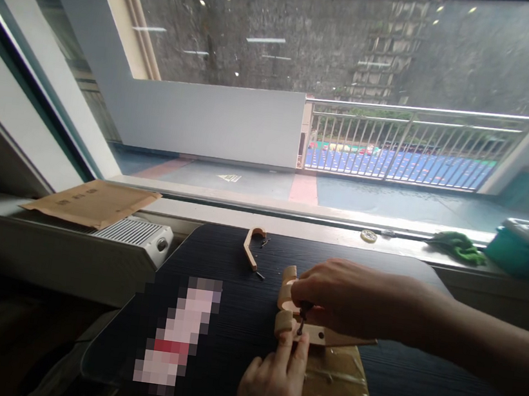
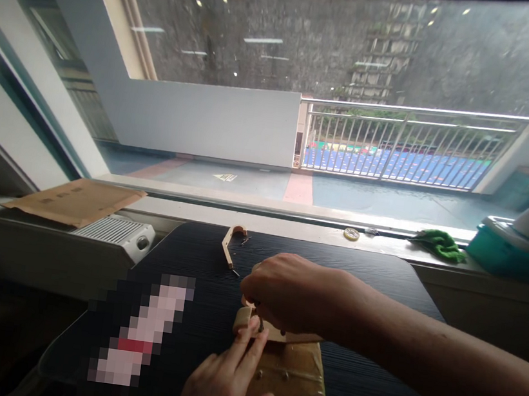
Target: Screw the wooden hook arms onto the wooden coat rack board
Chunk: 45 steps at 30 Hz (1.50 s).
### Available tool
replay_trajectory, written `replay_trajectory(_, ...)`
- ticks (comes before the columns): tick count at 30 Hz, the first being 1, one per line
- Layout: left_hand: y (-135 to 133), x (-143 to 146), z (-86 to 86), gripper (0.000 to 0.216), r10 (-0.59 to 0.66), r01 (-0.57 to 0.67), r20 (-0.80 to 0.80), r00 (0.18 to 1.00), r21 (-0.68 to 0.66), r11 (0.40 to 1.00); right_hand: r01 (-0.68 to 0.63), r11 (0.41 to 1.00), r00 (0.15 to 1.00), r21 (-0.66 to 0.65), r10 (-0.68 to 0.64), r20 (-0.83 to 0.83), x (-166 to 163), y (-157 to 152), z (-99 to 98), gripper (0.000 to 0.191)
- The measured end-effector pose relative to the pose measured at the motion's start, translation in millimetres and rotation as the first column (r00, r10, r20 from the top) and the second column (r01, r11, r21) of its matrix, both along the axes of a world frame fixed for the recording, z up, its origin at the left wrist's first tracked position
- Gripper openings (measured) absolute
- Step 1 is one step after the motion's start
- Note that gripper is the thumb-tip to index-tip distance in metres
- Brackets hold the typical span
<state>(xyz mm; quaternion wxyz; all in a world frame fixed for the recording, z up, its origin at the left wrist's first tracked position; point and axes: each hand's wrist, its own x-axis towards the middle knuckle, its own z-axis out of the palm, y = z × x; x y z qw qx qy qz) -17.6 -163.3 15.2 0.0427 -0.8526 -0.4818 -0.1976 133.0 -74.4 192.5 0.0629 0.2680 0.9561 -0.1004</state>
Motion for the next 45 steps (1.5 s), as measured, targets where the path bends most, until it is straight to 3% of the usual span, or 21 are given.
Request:
replay_trajectory(8,3.4,15.0,4.8,0.068,0.072,-0.095,-0.106,0.992,-0.230,0.969,0.087,0.989,0.994,-0.122,-0.094,-0.053,6.3,8.7,-10.8,0.017)
replay_trajectory(14,1.8,16.9,12.7,0.068,0.086,-0.128,-0.129,0.988,-0.366,0.922,0.062,0.998,0.995,0.017,-0.063,0.073,1.1,1.7,5.5,0.013)
replay_trajectory(20,2.1,16.5,16.0,0.067,0.088,-0.142,-0.159,0.983,-0.374,0.917,-0.059,0.996,0.992,0.060,0.052,0.116,-2.5,0.3,0.9,0.012)
replay_trajectory(24,2.2,16.9,14.8,0.067,0.082,-0.136,-0.156,0.984,-0.376,0.916,-0.024,0.998,0.995,0.054,0.018,0.103,0.2,2.6,-5.1,0.012)
replay_trajectory(29,1.6,15.8,14.2,0.067,0.068,-0.122,-0.156,0.985,-0.370,0.921,0.042,0.997,0.992,0.064,-0.049,0.117,-0.1,0.5,1.6,0.013)
replay_trajectory(33,1.1,15.4,16.9,0.068,0.067,-0.122,-0.155,0.986,-0.382,0.916,-0.003,0.992,0.988,0.126,-0.016,0.150,-1.7,-1.5,7.4,0.009)
replay_trajectory(38,1.8,16.5,16.0,0.066,0.073,-0.131,-0.164,0.984,-0.374,0.918,-0.079,0.987,0.990,0.137,0.062,0.125,-2.0,1.2,-0.8,0.014)
replay_trajectory(45,1.6,15.9,13.6,0.065,0.076,-0.133,-0.177,0.981,-0.336,0.932,-0.001,0.996,0.986,0.094,-0.015,0.168,-8.6,1.9,-0.5,0.013)
